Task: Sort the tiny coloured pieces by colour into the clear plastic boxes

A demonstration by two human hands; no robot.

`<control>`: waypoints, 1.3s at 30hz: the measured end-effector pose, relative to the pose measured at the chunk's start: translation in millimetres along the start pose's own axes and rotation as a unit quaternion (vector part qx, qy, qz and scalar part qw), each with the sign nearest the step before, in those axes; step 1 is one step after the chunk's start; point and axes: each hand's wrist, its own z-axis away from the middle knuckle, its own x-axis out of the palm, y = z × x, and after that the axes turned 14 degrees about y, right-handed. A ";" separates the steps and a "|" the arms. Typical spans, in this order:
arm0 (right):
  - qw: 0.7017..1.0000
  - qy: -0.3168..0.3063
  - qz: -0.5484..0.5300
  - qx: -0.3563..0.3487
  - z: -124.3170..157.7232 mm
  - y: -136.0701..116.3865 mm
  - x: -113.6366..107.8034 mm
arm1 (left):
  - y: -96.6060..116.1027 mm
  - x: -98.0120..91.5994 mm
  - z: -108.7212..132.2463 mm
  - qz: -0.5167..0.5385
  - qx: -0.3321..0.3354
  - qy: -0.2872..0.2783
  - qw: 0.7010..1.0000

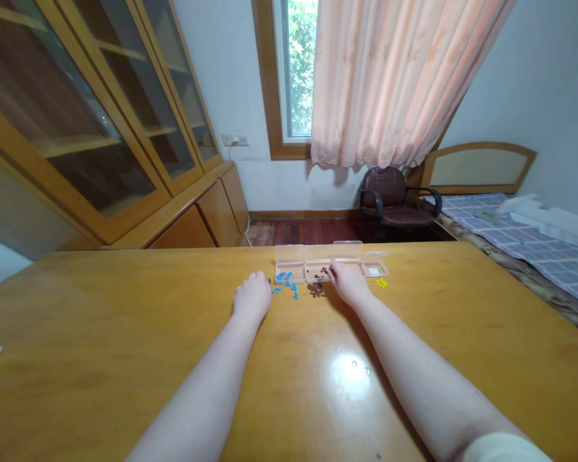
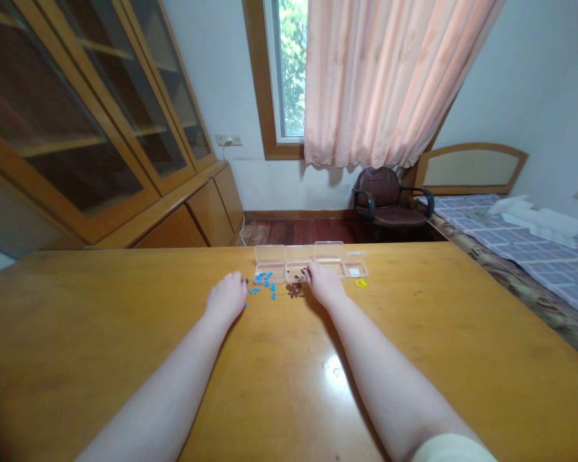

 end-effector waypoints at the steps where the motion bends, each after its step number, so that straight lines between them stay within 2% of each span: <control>1: 1.000 0.006 -0.006 0.010 -0.4 1.3 1.2 | 0.1 -1.5 1.3 -0.014 -0.006 -0.015 1.000; 4: 0.999 0.023 -0.034 0.016 3.5 5.3 5.6 | -2.1 -4.2 4.2 -0.022 -0.024 -0.071 0.997; 7: 0.997 0.043 -0.062 0.000 10.4 8.3 10.4 | -8.5 -4.7 6.0 -0.015 -0.048 -0.154 0.987; 10: 0.996 0.043 -0.077 -0.023 14.7 8.4 14.1 | -12.7 -3.8 8.4 -0.001 -0.023 -0.208 0.978; 13: 0.995 0.035 -0.082 -0.033 15.3 6.4 14.7 | -8.1 -2.9 11.1 0.001 0.010 -0.192 0.981; 18: 0.996 0.011 -0.085 -0.030 14.6 3.3 10.6 | 13.0 1.0 14.0 -0.022 0.035 -0.170 0.985; 23: 0.995 0.005 -0.083 -0.048 15.1 3.8 10.5 | 27.6 5.1 18.5 -0.001 0.080 -0.132 0.988; 27: 0.995 0.003 -0.080 -0.056 15.3 4.6 13.0 | 20.3 -1.4 16.6 0.018 0.089 -0.100 0.991; 29: 0.995 0.005 -0.081 -0.054 15.6 4.5 13.6 | 10.6 -5.0 13.4 0.000 0.052 -0.089 0.995; 33: 0.995 0.001 -0.083 -0.052 16.1 3.5 13.1 | -4.5 -2.7 9.2 -0.025 -0.013 -0.125 0.992; 35: 0.995 -0.003 -0.083 -0.050 16.0 3.1 12.5 | -4.1 2.7 9.4 -0.010 0.004 -0.124 0.992; 39: 0.994 0.000 -0.089 -0.065 15.6 3.1 10.6 | 7.0 9.1 11.2 0.047 0.110 -0.089 0.989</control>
